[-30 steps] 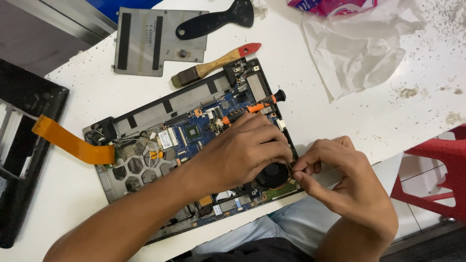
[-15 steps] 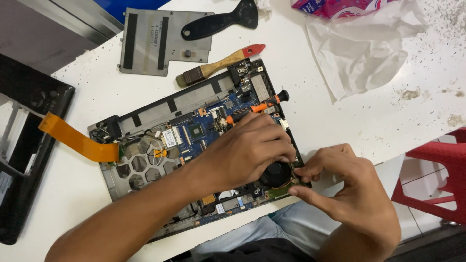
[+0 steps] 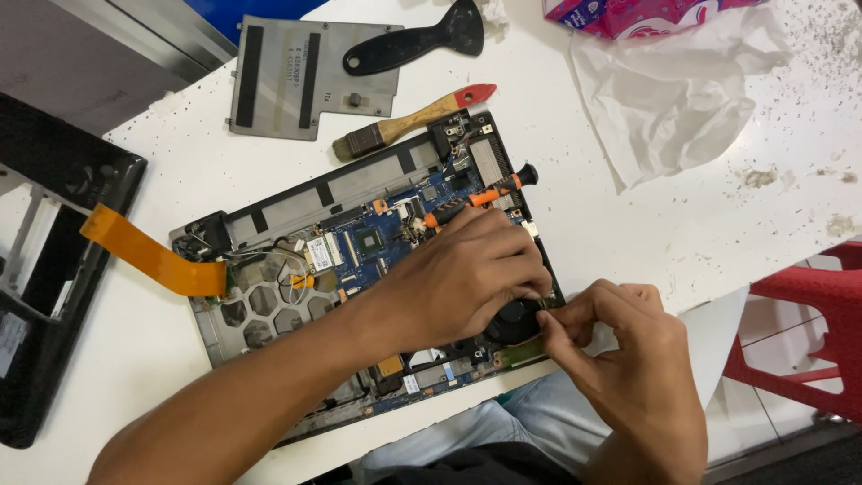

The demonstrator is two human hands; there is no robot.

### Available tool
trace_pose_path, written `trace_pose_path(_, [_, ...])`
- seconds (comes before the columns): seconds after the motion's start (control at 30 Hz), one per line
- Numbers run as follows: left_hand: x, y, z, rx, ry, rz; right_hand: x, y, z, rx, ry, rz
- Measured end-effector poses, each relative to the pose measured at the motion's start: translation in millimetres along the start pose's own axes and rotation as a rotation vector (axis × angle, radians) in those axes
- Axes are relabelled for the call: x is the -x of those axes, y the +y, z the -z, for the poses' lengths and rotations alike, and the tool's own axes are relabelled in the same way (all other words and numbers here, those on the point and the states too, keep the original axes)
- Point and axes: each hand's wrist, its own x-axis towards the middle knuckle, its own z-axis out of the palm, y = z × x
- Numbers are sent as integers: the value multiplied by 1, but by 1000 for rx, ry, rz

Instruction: The person is unscrewing a component and then carefully connecting a small ribbon cable or wire to the motherboard near the cooling fan of a laptop.

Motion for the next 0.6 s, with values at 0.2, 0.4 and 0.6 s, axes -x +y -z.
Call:
trace_pose_path(0.2, [1,-1,1,-42,-74,20,-1,9,4,-83,-96,-110])
trace_pose_path(0.4, [1,-1,-1,6,-9,-23,-3,9,7,-137,-128,-186])
trace_pose_path(0.6, [3,0,-5,-66,2,-14,-3,11,7,-217,-132,-123])
